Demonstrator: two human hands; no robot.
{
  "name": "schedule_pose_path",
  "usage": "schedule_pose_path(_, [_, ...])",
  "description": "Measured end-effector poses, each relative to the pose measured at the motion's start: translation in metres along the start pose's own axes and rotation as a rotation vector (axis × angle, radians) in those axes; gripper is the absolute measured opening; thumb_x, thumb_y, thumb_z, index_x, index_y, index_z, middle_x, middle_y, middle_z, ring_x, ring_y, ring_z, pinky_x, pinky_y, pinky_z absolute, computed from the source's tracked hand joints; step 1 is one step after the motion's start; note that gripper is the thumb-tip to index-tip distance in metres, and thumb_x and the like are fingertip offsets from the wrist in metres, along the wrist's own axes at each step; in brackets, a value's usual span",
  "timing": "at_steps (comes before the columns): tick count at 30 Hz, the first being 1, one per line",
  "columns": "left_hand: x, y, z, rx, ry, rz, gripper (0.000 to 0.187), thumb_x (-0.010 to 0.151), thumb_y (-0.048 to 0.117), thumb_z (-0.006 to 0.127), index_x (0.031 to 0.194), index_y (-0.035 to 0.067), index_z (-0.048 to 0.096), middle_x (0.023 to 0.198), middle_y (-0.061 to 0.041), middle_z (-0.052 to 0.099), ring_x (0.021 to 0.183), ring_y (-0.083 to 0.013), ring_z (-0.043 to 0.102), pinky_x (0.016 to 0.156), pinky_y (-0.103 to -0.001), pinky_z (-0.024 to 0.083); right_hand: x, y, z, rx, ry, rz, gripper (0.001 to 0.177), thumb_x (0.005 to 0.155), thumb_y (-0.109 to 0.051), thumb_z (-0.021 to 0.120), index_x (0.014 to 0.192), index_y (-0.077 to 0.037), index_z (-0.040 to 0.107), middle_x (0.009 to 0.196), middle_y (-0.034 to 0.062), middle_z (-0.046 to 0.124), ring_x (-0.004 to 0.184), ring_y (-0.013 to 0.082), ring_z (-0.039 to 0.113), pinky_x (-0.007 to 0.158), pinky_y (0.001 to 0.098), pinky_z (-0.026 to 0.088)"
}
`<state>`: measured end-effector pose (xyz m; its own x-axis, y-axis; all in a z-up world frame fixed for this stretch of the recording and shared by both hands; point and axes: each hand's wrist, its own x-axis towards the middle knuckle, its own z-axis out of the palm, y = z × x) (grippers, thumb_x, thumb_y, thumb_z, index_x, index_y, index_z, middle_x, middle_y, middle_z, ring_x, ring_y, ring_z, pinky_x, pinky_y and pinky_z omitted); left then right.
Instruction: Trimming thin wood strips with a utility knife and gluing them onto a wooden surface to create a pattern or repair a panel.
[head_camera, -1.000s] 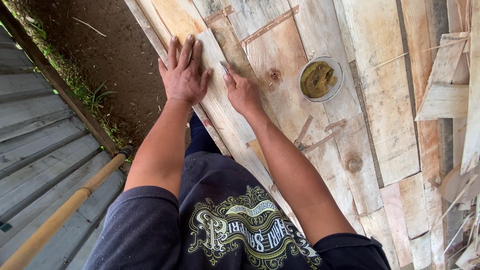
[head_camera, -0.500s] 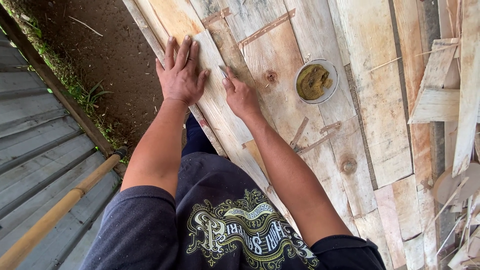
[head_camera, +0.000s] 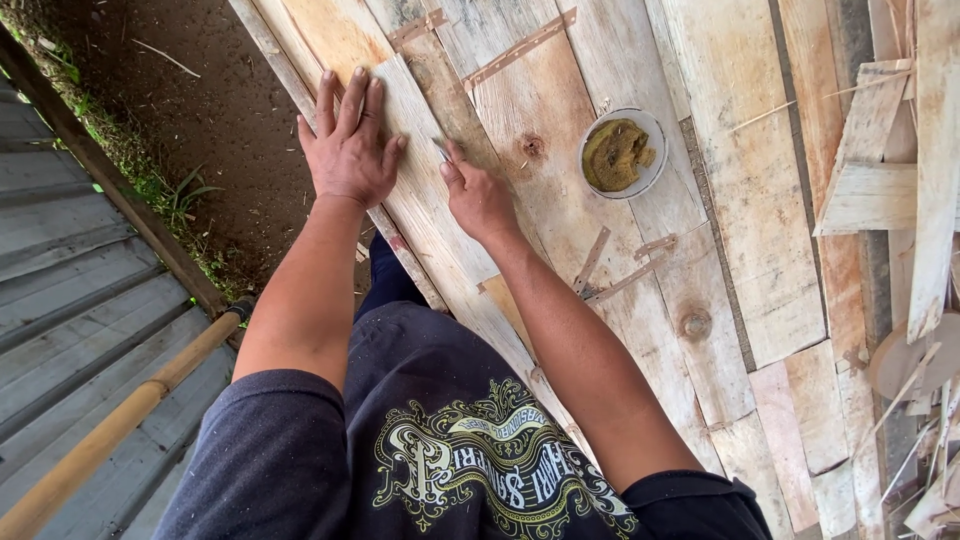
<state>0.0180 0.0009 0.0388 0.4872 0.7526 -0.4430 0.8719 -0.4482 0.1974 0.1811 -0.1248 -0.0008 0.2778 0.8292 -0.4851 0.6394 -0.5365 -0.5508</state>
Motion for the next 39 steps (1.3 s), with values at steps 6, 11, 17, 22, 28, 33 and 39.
schedule_pose_path(6, [0.0,0.002,-0.002,0.018,-0.021,-0.01,0.078,0.105,0.065,0.023,0.169,0.024,0.006,0.172,0.006,-0.006,0.151,-0.0288,-0.015,0.118,-0.074,0.017,-0.005,0.005,0.001,0.004,-0.024,0.034,0.057,0.105,-0.053,0.029,0.157,-0.033,0.04,0.125,0.0169,0.073,0.105,0.0411,0.069,0.093,0.0521,0.055])
schedule_pose_path(11, [-0.001,0.007,-0.008,0.042,-0.071,-0.033,0.078,0.104,0.067,0.017,0.168,0.026,-0.001,0.171,0.009,-0.013,0.151,-0.0271,-0.019,0.121,-0.072,0.012,-0.015,0.015,0.004,0.024,0.029,-0.047,0.048,0.107,-0.047,0.034,0.154,-0.038,0.045,0.125,0.0098,0.067,0.108,0.0349,0.063,0.095,0.0479,0.049])
schedule_pose_path(17, [-0.001,0.007,-0.007,0.037,-0.08,-0.044,0.078,0.103,0.067,0.014,0.168,0.028,-0.004,0.171,0.01,-0.015,0.151,-0.0259,-0.021,0.122,-0.071,0.007,-0.021,0.021,0.007,0.021,0.033,-0.091,0.051,0.108,-0.046,0.032,0.155,-0.03,0.043,0.161,0.0046,0.046,0.153,0.0369,0.032,0.129,0.0484,0.011])
schedule_pose_path(22, [-0.003,0.008,-0.007,0.054,-0.102,-0.055,0.078,0.102,0.067,0.012,0.168,0.028,-0.005,0.17,0.011,-0.018,0.151,-0.0249,-0.022,0.122,-0.07,0.005,-0.029,0.025,0.004,0.076,0.036,-0.06,0.049,0.107,-0.047,0.036,0.152,-0.032,0.048,0.154,0.014,0.053,0.135,0.0412,0.055,0.113,0.05,0.044])
schedule_pose_path(28, [-0.009,0.02,-0.013,0.07,-0.049,-0.067,0.074,0.101,0.063,0.007,0.166,0.028,-0.002,0.172,0.007,-0.01,0.155,-0.0241,-0.019,0.109,-0.084,-0.011,-0.027,0.024,0.004,0.052,0.034,-0.09,0.048,0.108,-0.046,0.035,0.153,-0.036,0.045,0.151,0.0117,0.058,0.135,0.0392,0.056,0.112,0.0504,0.045])
schedule_pose_path(33, [-0.006,0.027,0.01,-0.066,-0.019,0.052,0.062,0.105,0.057,0.004,0.164,0.04,-0.003,0.171,0.01,-0.014,0.156,-0.0243,-0.02,0.11,-0.074,-0.022,-0.027,0.02,0.0,0.064,-0.018,0.004,0.051,0.106,-0.048,0.035,0.154,-0.035,0.044,0.149,0.0105,0.06,0.13,0.0435,0.058,0.112,0.0517,0.045])
schedule_pose_path(39, [-0.008,0.037,-0.005,-0.011,-0.081,-0.002,0.072,0.102,0.065,0.017,0.166,0.033,0.003,0.171,0.003,-0.01,0.154,-0.0262,-0.02,0.106,-0.083,-0.016,-0.025,0.022,0.007,0.03,0.005,-0.035,0.058,0.106,-0.048,0.033,0.156,-0.018,0.043,0.161,0.0061,0.044,0.152,0.0337,0.034,0.128,0.0493,0.01])
